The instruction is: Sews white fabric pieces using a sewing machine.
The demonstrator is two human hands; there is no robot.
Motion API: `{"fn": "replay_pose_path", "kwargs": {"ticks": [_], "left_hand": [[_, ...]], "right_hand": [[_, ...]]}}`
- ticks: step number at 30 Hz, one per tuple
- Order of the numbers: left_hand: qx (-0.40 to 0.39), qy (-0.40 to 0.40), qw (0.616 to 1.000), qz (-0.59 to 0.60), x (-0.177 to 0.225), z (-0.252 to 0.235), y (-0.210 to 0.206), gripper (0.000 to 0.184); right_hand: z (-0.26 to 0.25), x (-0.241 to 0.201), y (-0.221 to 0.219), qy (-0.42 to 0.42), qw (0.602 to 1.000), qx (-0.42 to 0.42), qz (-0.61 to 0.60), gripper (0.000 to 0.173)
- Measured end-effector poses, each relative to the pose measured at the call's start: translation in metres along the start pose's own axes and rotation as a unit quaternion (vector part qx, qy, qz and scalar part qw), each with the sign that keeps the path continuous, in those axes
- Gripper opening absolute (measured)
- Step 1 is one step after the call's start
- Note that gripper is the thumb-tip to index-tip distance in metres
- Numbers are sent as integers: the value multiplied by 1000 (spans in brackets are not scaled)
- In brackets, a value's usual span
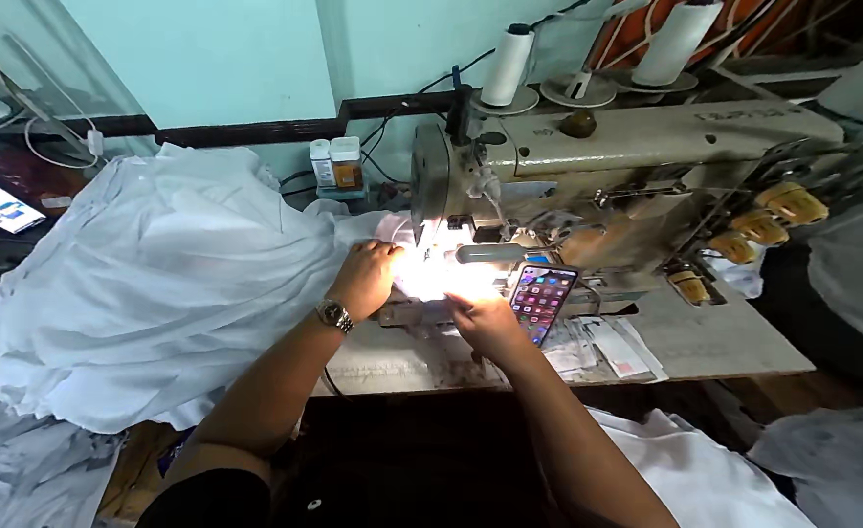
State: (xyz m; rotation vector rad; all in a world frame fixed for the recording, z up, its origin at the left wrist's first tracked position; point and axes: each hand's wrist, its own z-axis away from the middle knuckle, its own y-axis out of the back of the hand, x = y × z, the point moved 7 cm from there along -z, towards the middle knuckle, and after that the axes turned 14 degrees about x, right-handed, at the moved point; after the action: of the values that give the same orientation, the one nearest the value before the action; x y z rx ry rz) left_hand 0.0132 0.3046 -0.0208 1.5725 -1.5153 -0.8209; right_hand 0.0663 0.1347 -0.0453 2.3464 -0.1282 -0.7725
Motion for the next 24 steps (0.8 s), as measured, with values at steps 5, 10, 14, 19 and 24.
{"fn": "replay_pose_path", "kwargs": {"ticks": [5,10,14,19,24], "left_hand": [[-39,51,993,-103,-21,6,46,60],[54,-135,982,119,39,49,95,16],[-63,-254,920,292,95,92,83,22],[33,-199,957,207,89,102,45,45],[144,-139,979,44,59,95,4,17]], "right_hand": [[-3,5,-3,-11,1000,-2,-12,24],[2,9,-3,-29,999,-8,-43,25],[38,-13,5,27,996,-29,-77,18],[89,-29,15,49,992,-21,-111,17],[81,-36,34,74,992,-5,-103,20]]}}
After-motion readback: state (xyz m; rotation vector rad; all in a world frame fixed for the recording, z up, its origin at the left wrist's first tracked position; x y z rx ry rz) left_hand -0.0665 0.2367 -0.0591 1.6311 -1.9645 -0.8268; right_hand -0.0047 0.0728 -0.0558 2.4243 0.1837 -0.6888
